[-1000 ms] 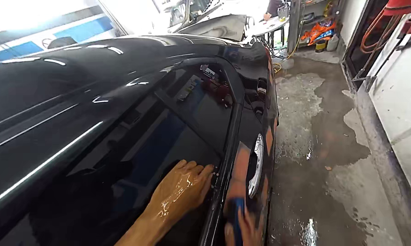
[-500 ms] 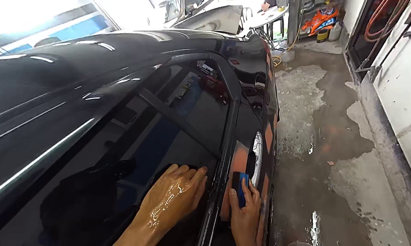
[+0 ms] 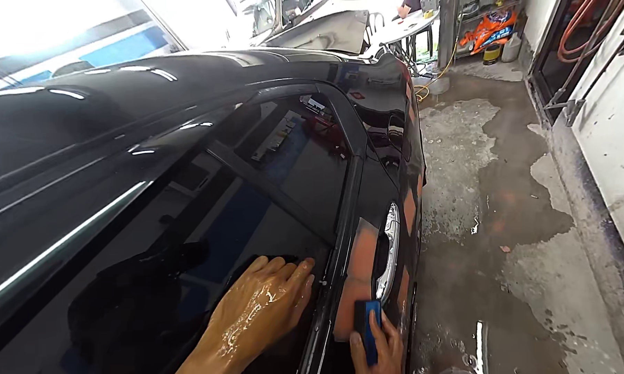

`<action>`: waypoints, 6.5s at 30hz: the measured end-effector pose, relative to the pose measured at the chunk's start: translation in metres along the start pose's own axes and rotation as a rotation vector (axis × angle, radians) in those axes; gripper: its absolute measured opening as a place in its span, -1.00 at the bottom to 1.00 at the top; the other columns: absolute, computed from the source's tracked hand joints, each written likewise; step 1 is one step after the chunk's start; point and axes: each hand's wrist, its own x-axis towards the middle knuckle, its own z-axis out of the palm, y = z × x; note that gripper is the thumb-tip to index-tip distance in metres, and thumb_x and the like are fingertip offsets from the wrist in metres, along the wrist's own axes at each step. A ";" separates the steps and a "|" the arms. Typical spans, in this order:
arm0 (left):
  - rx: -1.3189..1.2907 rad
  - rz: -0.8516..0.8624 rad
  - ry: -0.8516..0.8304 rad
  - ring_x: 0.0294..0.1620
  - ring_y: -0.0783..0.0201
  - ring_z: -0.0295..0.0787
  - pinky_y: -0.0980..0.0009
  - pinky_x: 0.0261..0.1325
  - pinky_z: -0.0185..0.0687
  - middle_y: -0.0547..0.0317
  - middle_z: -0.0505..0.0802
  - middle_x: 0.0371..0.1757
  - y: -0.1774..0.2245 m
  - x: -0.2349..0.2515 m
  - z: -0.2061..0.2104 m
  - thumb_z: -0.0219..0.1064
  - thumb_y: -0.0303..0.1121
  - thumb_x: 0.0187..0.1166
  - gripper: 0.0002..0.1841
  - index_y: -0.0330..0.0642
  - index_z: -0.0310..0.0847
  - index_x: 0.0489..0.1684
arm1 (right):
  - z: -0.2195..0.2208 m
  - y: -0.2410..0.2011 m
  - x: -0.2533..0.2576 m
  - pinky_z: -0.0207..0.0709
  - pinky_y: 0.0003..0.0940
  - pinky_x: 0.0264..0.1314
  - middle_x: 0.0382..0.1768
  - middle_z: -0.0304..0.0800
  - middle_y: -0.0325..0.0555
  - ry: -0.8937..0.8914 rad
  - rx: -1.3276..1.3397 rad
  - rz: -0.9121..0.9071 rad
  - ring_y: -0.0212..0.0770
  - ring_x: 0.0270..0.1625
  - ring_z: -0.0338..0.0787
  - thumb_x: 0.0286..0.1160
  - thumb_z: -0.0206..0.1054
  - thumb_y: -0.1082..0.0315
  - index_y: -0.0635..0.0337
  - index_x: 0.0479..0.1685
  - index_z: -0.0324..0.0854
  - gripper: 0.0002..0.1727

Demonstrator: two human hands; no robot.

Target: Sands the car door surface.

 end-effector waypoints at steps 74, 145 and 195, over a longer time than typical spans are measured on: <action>-0.031 -0.003 -0.005 -0.57 0.19 0.65 0.26 -0.42 0.49 0.29 0.73 -0.63 -0.001 0.002 -0.001 0.04 -0.07 0.64 -0.58 0.00 0.84 0.00 | -0.008 0.003 -0.025 0.43 -0.01 0.55 0.42 0.54 0.47 -0.033 0.005 0.010 0.18 0.48 0.56 0.51 0.41 0.13 0.35 0.41 0.66 -0.43; -0.094 -0.032 0.028 -0.57 0.19 0.68 0.27 -0.42 0.55 0.28 0.73 -0.63 0.004 0.002 -0.004 0.04 -0.09 0.66 -0.60 0.02 0.82 0.05 | 0.039 -0.048 0.097 0.32 0.25 0.58 0.51 0.55 0.32 0.035 0.122 0.011 0.28 0.54 0.51 0.59 0.26 0.01 0.27 0.51 0.59 -0.37; -0.113 -0.051 0.013 -0.57 0.14 0.69 0.25 -0.41 0.55 0.25 0.75 -0.63 0.003 0.005 -0.007 0.08 -0.10 0.69 -0.63 0.00 0.80 0.09 | 0.038 -0.034 0.109 0.33 0.31 0.53 0.49 0.47 0.49 0.068 0.041 0.079 0.38 0.50 0.48 0.52 0.35 0.10 0.34 0.54 0.55 -0.35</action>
